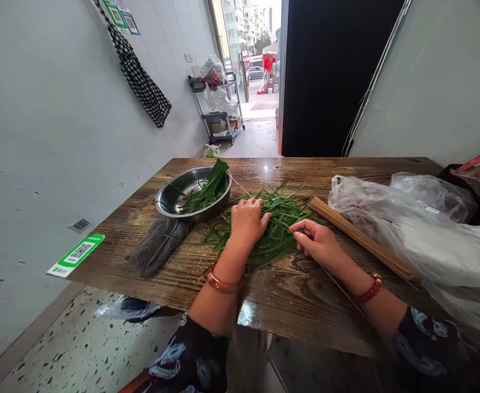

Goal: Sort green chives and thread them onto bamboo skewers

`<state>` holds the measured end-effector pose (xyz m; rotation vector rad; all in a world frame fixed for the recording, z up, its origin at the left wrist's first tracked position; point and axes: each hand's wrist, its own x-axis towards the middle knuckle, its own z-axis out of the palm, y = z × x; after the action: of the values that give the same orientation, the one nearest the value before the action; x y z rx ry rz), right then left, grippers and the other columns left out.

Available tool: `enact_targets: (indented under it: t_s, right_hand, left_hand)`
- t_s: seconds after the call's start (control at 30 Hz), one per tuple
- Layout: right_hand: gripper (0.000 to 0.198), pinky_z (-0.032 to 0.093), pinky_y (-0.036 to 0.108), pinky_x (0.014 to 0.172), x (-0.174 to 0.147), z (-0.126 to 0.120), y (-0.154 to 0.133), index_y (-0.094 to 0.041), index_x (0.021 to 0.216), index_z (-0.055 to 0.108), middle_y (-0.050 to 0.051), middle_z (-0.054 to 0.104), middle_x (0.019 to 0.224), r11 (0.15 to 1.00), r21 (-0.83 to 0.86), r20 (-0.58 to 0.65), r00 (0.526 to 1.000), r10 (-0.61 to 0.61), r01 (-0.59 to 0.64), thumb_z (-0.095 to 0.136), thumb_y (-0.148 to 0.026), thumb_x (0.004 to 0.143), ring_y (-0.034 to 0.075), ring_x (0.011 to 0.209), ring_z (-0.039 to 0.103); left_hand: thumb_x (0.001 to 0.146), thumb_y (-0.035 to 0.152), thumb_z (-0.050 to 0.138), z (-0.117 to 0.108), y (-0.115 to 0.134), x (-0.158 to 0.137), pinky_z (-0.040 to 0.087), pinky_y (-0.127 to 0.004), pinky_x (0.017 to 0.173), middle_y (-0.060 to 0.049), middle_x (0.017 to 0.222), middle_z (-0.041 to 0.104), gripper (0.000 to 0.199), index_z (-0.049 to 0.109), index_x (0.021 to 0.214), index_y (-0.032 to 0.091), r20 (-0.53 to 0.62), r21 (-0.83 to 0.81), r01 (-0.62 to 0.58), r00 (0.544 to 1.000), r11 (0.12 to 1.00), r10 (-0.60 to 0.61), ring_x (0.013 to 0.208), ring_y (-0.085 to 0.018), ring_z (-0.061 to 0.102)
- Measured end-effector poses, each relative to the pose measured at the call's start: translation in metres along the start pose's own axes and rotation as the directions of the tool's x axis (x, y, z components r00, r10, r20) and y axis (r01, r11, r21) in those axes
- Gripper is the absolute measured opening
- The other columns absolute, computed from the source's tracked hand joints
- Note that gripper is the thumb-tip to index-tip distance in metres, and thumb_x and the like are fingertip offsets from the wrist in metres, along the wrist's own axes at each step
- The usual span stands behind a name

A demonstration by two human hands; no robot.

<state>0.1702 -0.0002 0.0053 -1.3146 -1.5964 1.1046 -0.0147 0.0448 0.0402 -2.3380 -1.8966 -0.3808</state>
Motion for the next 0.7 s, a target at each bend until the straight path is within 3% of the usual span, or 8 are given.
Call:
enact_targets:
  t_s: [0.13, 0.23, 0.4, 0.47, 0.53, 0.7]
  right_hand:
    - [0.029, 0.036, 0.024, 0.044, -0.001, 0.000, -0.002, -0.016, 0.091, 0.062, -0.002, 0.056, 0.056, 1.000, -0.003, -0.003, 1.000, 0.001, -0.001, 0.052, -0.039, 0.077, 0.011, 0.044, 0.046]
    - [0.029, 0.036, 0.023, 0.044, -0.001, 0.000, 0.000, -0.016, 0.092, 0.062, -0.002, 0.056, 0.056, 1.000, 0.003, 0.006, 1.000, 0.006, -0.006, 0.052, -0.039, 0.078, 0.010, 0.044, 0.045]
    - [0.030, 0.036, 0.023, 0.044, -0.002, -0.001, 0.007, -0.016, 0.097, 0.061, -0.003, 0.057, 0.057, 0.999, 0.031, 0.012, 1.000, 0.019, -0.019, 0.054, -0.040, 0.080, 0.010, 0.044, 0.047]
    - [0.029, 0.037, 0.023, 0.044, -0.002, -0.001, 0.008, -0.016, 0.097, 0.061, -0.003, 0.057, 0.057, 0.999, 0.028, 0.020, 1.000, 0.019, -0.020, 0.055, -0.039, 0.081, 0.010, 0.044, 0.048]
    - [0.028, 0.038, 0.023, 0.045, -0.002, -0.001, 0.009, -0.016, 0.097, 0.061, -0.003, 0.058, 0.058, 1.000, 0.013, 0.051, 0.999, 0.018, -0.019, 0.055, -0.039, 0.081, 0.010, 0.045, 0.048]
    - [0.029, 0.040, 0.023, 0.047, -0.002, -0.001, 0.012, -0.016, 0.100, 0.061, -0.002, 0.060, 0.061, 1.000, -0.024, 0.131, 0.991, 0.012, -0.009, 0.054, -0.039, 0.084, 0.010, 0.046, 0.051]
  left_hand:
    - [0.081, 0.048, 0.064, 0.003, -0.004, 0.000, 0.042, -0.042, 0.089, -0.013, 0.117, 0.065, 0.047, 0.060, 0.118, 0.018, 0.060, 0.034, -0.030, 0.998, 0.999, 0.028, 0.110, -0.031, 0.056]
    - [0.085, 0.032, 0.060, 0.005, -0.003, 0.001, 0.042, -0.042, 0.088, -0.011, 0.111, 0.068, 0.027, 0.065, 0.109, 0.019, 0.066, 0.015, -0.038, 0.997, 0.999, 0.037, 0.107, -0.030, 0.058]
    - [0.089, 0.017, 0.047, 0.006, 0.001, 0.001, 0.041, -0.036, 0.092, -0.007, 0.110, 0.070, 0.027, 0.065, 0.110, 0.019, -0.232, -0.306, -0.119, 0.971, 0.944, 0.048, 0.105, -0.022, 0.060]
    - [0.089, 0.019, 0.049, 0.008, 0.000, 0.003, 0.043, -0.032, 0.088, -0.008, 0.104, 0.071, 0.023, 0.067, 0.103, 0.017, -0.286, -0.457, -0.122, 0.958, 0.881, -0.015, 0.099, -0.020, 0.061]
    - [0.087, 0.019, 0.052, 0.010, -0.002, 0.007, 0.043, -0.029, 0.081, -0.007, 0.092, 0.071, 0.018, 0.069, 0.089, 0.015, -0.256, -0.600, -0.091, 0.963, 0.795, -0.084, 0.088, -0.019, 0.061]
    - [0.083, 0.022, 0.053, 0.012, -0.009, 0.014, 0.036, -0.021, 0.061, 0.001, 0.063, 0.057, 0.022, 0.063, 0.065, 0.013, -0.073, -0.917, 0.006, 0.980, 0.399, -0.182, 0.063, -0.011, 0.049]
